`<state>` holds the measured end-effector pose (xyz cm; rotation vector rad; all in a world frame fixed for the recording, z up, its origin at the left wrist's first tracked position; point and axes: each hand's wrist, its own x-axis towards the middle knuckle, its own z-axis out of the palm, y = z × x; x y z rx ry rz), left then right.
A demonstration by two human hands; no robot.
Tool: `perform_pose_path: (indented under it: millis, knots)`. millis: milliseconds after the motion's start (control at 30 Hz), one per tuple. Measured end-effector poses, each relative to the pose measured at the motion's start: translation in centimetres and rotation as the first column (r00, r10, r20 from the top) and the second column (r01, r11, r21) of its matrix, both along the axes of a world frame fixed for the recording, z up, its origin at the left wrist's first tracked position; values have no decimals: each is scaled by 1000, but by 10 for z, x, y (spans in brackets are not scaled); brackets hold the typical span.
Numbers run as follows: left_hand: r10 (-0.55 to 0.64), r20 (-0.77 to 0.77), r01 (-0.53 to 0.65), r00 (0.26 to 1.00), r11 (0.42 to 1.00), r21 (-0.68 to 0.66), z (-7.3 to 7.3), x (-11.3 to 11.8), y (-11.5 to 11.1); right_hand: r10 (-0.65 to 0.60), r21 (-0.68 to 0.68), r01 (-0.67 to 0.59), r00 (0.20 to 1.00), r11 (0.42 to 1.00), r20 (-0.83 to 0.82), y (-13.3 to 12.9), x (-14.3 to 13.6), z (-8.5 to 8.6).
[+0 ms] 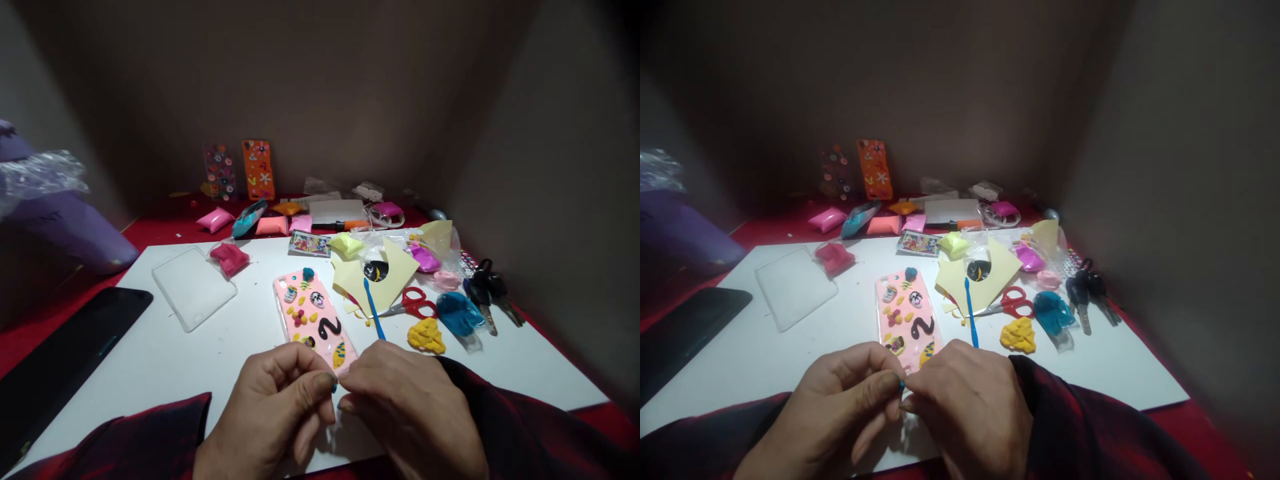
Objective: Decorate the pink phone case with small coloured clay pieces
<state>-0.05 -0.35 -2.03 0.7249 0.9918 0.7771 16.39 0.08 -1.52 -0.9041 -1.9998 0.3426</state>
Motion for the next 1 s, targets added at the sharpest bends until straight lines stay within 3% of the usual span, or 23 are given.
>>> perform_pose_path:
  millis: [467, 667, 1000]
  knots:
    - [13, -30, -14, 999, 1000, -15, 7, 3, -2, -40, 34, 42, 998, 999, -41, -6, -3, -4]
    - [-33, 14, 33, 999, 999, -14, 3, 2, -1, -16, 26, 18, 999, 1000, -48, -4, 0, -4]
    - [-52, 12, 52, 999, 998, -19, -2, 1, 1, -91, 35, 91, 996, 995, 5, -4, -3, -1]
